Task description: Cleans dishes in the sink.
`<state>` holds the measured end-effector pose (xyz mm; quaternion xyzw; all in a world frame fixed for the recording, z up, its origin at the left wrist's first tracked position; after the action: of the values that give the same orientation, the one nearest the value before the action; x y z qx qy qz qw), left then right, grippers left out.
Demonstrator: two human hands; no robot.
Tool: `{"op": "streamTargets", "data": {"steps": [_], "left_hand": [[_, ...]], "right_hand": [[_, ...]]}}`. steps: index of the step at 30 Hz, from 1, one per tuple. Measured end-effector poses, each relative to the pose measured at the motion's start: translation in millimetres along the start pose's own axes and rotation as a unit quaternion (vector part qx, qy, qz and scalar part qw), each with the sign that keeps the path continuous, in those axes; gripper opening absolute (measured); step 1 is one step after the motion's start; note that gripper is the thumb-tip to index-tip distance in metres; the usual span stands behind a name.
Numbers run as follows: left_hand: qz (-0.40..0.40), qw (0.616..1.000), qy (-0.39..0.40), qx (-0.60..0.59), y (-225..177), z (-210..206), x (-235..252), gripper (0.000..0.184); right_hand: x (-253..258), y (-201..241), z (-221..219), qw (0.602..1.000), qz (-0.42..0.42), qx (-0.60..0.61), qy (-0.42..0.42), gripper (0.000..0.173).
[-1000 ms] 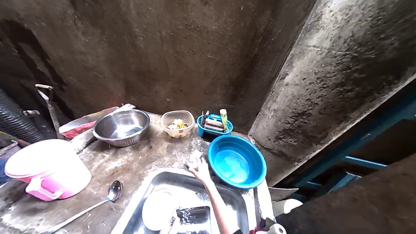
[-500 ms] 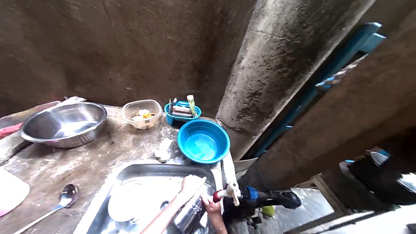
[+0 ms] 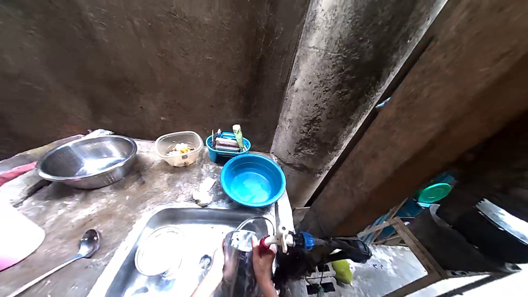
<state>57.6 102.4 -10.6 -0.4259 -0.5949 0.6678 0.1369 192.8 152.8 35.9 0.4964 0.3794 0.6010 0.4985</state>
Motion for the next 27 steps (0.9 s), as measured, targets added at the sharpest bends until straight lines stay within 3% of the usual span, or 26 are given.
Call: {"op": "streamTargets", "data": {"steps": [1,3,4,5,6,7,9,10,11,13,15,17,19,20,21,22,23,25,27], "left_hand": [[0.041,0.996,0.007,-0.073,17.6,-1.4,-2.8,0.05],[0.043,0.989,0.064,-0.128,33.1,-1.5,-16.8,0.045],[0.062,0.988,0.077,-0.116,11.4,1.4,-37.8,0.044],[0.179,0.979,0.033,-0.095,-30.2,1.1,-65.2,0.043],[0.228,0.969,-0.016,-0.091,-55.7,0.2,-78.1,0.045],[0.214,0.972,-0.007,-0.1,-61.5,4.3,-77.0,0.047],[-0.008,0.988,0.156,0.005,-14.7,20.6,-34.4,0.049],[-0.04,0.984,0.164,0.058,0.8,21.3,-15.3,0.046],[-0.011,0.985,0.136,0.105,-0.1,16.3,-7.7,0.039],[0.033,0.961,0.155,0.226,-14.8,3.1,0.7,0.036],[-0.036,0.929,0.206,0.304,-14.0,-5.8,11.7,0.047],[-0.107,0.877,0.223,0.412,-13.8,-16.4,19.5,0.055],[-0.16,0.828,0.195,0.501,-10.9,-28.1,21.5,0.059],[-0.191,0.808,0.184,0.527,-8.3,-33.0,19.7,0.059],[-0.207,0.794,0.187,0.54,-7.2,-37.3,15.2,0.063],[-0.232,0.786,0.193,0.54,-5.5,-39.9,9.0,0.066],[-0.259,0.783,0.188,0.533,-3.0,-40.9,0.3,0.066],[-0.296,0.794,0.158,0.507,5.1,-43.6,-23.6,0.065],[-0.217,0.806,0.223,0.504,9.9,-48.5,-53.3,0.088]], "right_hand": [[0.6,2.8,1.9,1.0,0.025,-0.007,-0.013,0.036],[-2.0,1.4,1.0,0.995,0.096,-0.036,0.001,0.029],[-6.2,1.1,-1.1,0.984,0.162,-0.067,0.019,0.026],[-12.4,-0.2,-3.1,0.967,0.226,-0.105,0.051,0.026],[-20.6,-1.4,-2.9,0.95,0.251,-0.15,0.111,0.026],[-28.3,-2.4,-0.2,0.932,0.219,-0.199,0.21,0.027],[-35.9,-7.6,8.1,0.874,0.081,-0.297,0.375,0.032],[-37.5,-8.7,14.1,0.858,0.031,-0.318,0.401,0.032],[-37.5,-9.2,20.4,0.875,0.013,-0.305,0.376,0.03],[-27.4,-8.1,28.0,0.946,-0.002,-0.212,0.245,0.026],[-8.8,-10.4,21.4,0.978,-0.122,-0.03,0.169,0.025],[8.3,-15.0,0.7,0.927,-0.291,0.196,0.131,0.022],[16.8,-21.3,-23.9,0.808,-0.418,0.404,0.094,0.032],[17.3,-27.2,-32.8,0.774,-0.444,0.44,0.098,0.036],[15.6,-33.7,-36.4,0.781,-0.443,0.419,0.133,0.037],[13.5,-40.8,-34.5,0.826,-0.418,0.329,0.187,0.034],[13.9,-49.2,-30.3,0.872,-0.38,0.195,0.238,0.029],[21.3,-55.0,-22.7,0.913,-0.285,-0.009,0.293,0.025],[27.7,-54.2,-20.2,0.92,-0.244,-0.057,0.3,0.027]]}}
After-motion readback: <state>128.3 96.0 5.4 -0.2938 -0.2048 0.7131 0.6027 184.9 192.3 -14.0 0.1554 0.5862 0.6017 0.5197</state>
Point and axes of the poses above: each hand's wrist, its own x-axis towards the middle knuckle, its own z-axis out of the back of the hand, y = z × x, the point moved 4 cm from there along x, towards the middle knuckle, and after that the axes turned 3 degrees about -z, right-handed, at the moved point
